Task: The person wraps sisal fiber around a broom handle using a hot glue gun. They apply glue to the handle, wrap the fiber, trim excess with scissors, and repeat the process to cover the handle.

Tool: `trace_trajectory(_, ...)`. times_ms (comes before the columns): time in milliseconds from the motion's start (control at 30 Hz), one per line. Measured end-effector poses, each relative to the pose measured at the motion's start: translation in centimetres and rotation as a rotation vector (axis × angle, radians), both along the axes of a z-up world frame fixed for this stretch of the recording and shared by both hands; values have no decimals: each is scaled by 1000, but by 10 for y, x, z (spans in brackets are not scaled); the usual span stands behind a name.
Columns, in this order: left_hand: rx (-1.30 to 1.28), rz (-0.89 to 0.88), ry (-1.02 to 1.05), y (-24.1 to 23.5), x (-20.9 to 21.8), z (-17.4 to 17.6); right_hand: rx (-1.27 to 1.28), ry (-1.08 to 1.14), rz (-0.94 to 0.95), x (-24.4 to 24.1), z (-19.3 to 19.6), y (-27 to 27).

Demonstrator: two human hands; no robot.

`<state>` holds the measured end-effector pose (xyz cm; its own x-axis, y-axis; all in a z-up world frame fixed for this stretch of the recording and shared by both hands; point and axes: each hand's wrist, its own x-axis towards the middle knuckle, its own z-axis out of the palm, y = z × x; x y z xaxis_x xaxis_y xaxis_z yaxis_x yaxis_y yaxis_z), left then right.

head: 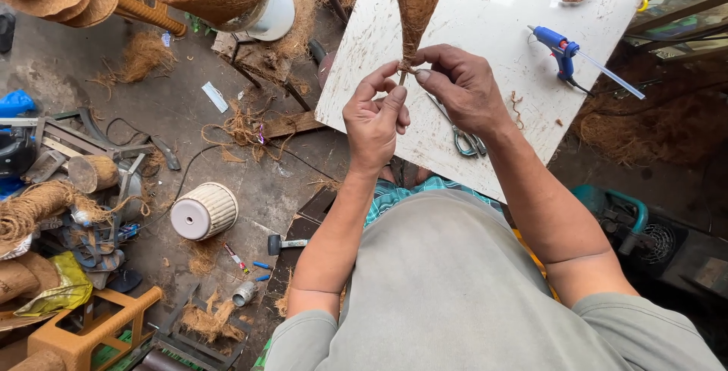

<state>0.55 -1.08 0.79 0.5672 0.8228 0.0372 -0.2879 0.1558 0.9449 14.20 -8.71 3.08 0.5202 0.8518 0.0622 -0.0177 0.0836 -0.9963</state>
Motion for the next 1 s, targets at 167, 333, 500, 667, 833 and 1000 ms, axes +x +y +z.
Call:
trace_trajectory(167,-64,-43,-7,2,1,-26,-5,-13,-12,4,-17,-3)
trace_trajectory(333,-225,-136,-73,8,1,-23,10,0,-4,4,-26,-4)
trace_trajectory(500,-485,-288,-198,16,-2,-24,49,39,15,3,-21,-3)
trace_trajectory(667,-590,-354,-236,19,-2,-23,88,121,55,3,-18,1)
trace_trajectory(833,-642,-383,-261,21,-1,-23,123,152,68,-4,4,8)
trace_trajectory(1000,-690,-423,-256,23,0,-23,159,212,42,-3,-3,8)
